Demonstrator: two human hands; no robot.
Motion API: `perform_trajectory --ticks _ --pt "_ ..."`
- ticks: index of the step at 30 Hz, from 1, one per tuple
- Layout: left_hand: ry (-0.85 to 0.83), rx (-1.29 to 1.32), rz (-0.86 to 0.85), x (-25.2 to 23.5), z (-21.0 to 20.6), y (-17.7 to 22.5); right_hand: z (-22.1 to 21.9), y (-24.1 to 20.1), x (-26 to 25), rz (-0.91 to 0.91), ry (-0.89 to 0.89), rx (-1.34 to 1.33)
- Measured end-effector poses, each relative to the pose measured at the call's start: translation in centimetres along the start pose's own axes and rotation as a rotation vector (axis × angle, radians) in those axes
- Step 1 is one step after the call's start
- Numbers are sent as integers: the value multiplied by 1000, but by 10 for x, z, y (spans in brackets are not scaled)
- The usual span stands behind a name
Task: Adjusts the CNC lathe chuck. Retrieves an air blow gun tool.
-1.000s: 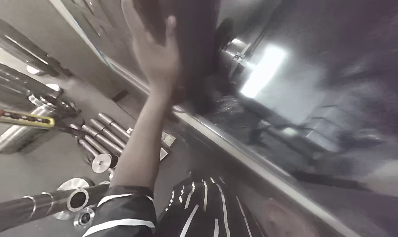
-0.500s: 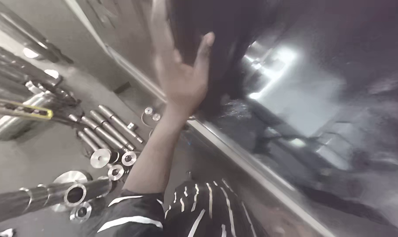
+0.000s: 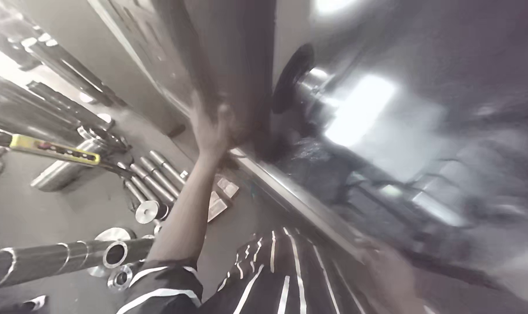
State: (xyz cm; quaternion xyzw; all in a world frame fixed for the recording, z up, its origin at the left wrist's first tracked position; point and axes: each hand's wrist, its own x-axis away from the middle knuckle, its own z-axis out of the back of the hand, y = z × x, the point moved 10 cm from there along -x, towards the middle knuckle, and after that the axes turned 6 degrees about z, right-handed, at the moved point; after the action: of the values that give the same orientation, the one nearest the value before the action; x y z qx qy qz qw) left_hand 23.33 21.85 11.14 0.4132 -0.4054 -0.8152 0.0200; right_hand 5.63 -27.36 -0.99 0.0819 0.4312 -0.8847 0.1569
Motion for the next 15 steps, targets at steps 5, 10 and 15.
perform_trajectory --ticks 5,10,15 --pt "96 214 551 100 -7 -122 1 83 -1 -173 6 144" --pt "217 618 1046 173 -36 -181 -10 167 7 -370 -133 258" --pt "-31 674 963 183 -54 -187 -35 188 33 -549 -290 252"
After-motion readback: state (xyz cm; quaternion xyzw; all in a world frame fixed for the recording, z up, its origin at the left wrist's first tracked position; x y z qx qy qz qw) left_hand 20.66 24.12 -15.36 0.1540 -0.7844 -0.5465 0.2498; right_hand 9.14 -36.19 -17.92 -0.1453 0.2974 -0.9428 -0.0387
